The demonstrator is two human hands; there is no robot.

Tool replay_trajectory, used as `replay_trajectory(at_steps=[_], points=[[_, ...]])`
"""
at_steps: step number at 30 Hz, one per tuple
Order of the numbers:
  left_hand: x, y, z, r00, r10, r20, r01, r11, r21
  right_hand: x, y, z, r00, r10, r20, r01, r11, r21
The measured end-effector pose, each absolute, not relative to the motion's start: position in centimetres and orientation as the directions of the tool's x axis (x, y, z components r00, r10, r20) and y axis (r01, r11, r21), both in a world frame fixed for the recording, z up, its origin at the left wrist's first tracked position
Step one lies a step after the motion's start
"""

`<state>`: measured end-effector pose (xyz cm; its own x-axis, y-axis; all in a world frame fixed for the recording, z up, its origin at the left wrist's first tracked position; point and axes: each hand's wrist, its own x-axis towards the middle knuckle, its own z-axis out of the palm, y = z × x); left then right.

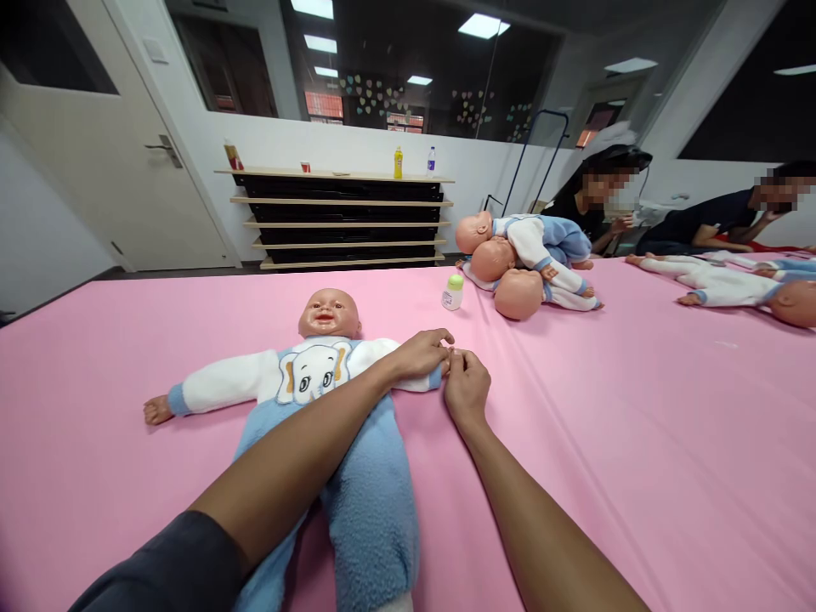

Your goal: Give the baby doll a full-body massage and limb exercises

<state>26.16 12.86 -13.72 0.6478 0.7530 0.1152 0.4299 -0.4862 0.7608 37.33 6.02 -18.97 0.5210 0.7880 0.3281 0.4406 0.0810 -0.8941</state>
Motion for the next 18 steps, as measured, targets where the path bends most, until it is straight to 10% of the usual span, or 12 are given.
replay_trajectory(at_steps=[18], points=[[26.2,13.23,-14.18,0.663,0.73,0.165,0.437,-0.557,0.707,37.48,6.3,-19.25,0.516,0.797,0.314,0.468,0.044,-0.883]])
